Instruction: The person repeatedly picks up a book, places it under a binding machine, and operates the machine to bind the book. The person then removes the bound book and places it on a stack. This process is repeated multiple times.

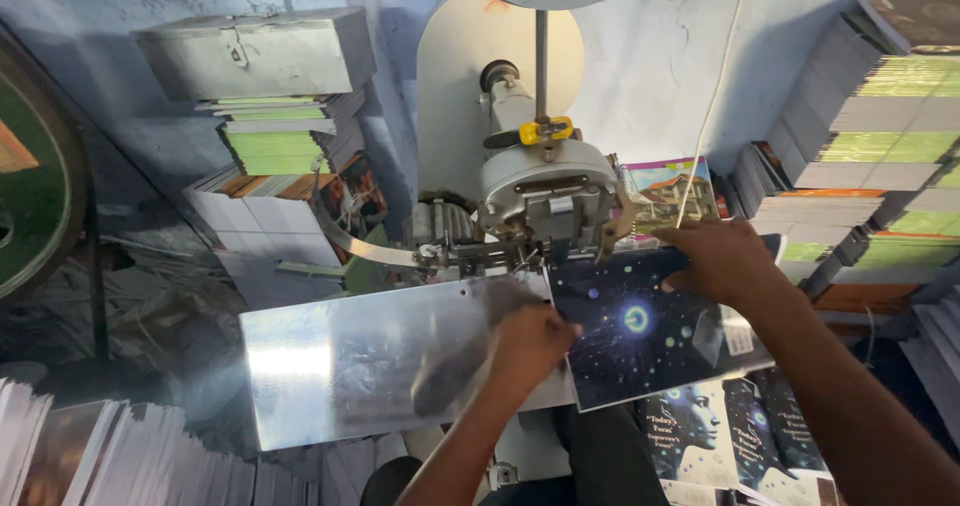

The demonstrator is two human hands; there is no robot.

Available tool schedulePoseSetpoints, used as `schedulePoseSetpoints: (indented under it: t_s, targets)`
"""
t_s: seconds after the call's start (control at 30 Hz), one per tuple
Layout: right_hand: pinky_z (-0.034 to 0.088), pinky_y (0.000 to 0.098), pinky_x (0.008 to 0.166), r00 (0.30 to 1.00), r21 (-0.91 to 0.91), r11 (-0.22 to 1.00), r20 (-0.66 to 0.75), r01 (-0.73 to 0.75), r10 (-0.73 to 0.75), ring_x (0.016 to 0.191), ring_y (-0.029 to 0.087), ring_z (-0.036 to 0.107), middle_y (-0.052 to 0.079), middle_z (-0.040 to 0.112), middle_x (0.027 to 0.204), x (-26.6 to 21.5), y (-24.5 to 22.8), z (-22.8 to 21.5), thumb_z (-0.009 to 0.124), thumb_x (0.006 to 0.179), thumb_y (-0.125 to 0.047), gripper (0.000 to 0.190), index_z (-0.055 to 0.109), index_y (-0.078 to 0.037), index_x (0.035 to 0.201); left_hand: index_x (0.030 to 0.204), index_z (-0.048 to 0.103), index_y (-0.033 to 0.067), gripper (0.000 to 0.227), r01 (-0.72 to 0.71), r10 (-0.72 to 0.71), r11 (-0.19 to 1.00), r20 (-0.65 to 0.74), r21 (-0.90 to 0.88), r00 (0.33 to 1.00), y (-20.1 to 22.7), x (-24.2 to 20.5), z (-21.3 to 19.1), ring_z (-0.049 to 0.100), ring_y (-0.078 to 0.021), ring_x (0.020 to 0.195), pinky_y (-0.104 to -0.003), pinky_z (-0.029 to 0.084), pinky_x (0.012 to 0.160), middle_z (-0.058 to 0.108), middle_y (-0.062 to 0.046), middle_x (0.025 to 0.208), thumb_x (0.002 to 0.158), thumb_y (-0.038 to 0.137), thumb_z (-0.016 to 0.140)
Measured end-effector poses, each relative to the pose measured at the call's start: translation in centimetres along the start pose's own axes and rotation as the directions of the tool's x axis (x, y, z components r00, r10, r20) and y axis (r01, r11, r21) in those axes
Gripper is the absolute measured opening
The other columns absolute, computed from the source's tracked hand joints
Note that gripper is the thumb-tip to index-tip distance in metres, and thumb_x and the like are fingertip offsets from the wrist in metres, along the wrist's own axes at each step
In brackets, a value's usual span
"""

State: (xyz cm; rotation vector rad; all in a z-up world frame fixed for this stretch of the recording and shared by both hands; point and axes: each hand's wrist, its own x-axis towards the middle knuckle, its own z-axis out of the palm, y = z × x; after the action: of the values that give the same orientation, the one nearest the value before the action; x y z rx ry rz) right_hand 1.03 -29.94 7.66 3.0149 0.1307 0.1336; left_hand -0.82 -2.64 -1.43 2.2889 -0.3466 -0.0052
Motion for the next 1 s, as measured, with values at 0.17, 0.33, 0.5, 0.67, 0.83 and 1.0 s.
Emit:
schedulePoseSetpoints:
  t_s: [0.17,0.33,0.5,0.67,0.83,1.0]
  targets:
    - [0.05,0.0442,0.099,0.999,-0.096,0.994,0.006,-0.049,0.049,0.121,0.019,0.064,-0.004,0.071,0.119,-2.8,0.7,-2.3,0.082,0.075,-0.043,0.052,0.069,-0.029,0.124,0.089,0.077,0.0078,0.053,-0.008,0.039,0.985,0.179,-0.171,0.983,3.4,-0.2,1.4,0.076,-0.0287,0.073,-0.04,0.058,0.07,0.075,-0.013,0.076,0.078,0.06,0.073]
    - [0.057,0.044,0.089,0.995,-0.079,0.992,0.001,-0.097,0.097,0.108,0.023,0.07,-0.001,0.073,0.11,-6.3,0.9,-3.6,0.074,0.082,-0.041,0.039,0.071,-0.029,0.119,0.101,0.075,0.0028,0.078,-0.013,0.03,0.994,0.15,-0.111,0.988,6.2,0.3,2.5,0.075,-0.0337,0.088,-0.043,0.057,0.08,0.076,-0.019,0.091,0.074,0.075,0.069]
    - [0.059,0.0414,0.085,0.976,-0.129,0.968,0.009,-0.215,0.218,0.106,0.021,0.07,-0.001,0.074,0.103,-10.6,-0.7,-5.1,0.066,0.09,-0.037,0.029,0.071,-0.029,0.118,0.113,0.075,0.0034,0.084,-0.038,0.133,0.939,0.258,-0.343,0.957,8.8,0.0,3.2,0.075,-0.0323,0.099,-0.04,0.055,0.089,0.077,-0.019,0.1,0.075,0.078,0.064]
    - [0.058,0.0396,0.086,0.951,-0.14,0.948,-0.16,-0.286,0.264,0.101,0.019,0.071,-0.003,0.074,0.102,-15.8,-2.7,-5.9,0.062,0.092,-0.023,0.032,0.07,-0.025,0.123,0.133,0.064,0.0034,0.086,-0.02,0.289,0.7,0.256,-0.714,0.923,12.3,-0.9,4.9,0.065,-0.0259,0.113,-0.036,0.05,0.096,0.069,-0.016,0.121,0.083,0.073,0.066]
    - [0.054,0.0442,0.089,0.891,-0.055,0.925,-0.293,-0.377,0.346,0.112,0.023,0.068,-0.002,0.07,0.126,-20.1,-4.6,-4.2,0.065,0.078,-0.025,0.055,0.064,-0.019,0.133,0.145,0.039,0.0151,0.077,0.438,0.012,0.451,0.496,-0.777,0.868,16.0,-2.7,6.7,0.063,-0.0206,0.111,-0.046,0.055,0.086,0.061,-0.006,0.126,0.087,0.05,0.077]
    - [0.048,0.0482,0.105,0.872,0.058,0.909,-0.262,-0.413,0.413,0.134,0.029,0.056,0.006,0.054,0.15,-21.9,-4.9,-0.5,0.062,0.082,-0.022,0.068,0.049,-0.016,0.148,0.139,0.048,0.0071,0.061,0.156,0.156,0.124,0.175,-0.98,0.972,18.0,-5.1,8.4,0.062,-0.0158,0.108,-0.032,0.051,0.095,0.064,-0.007,0.119,0.083,0.011,0.072]
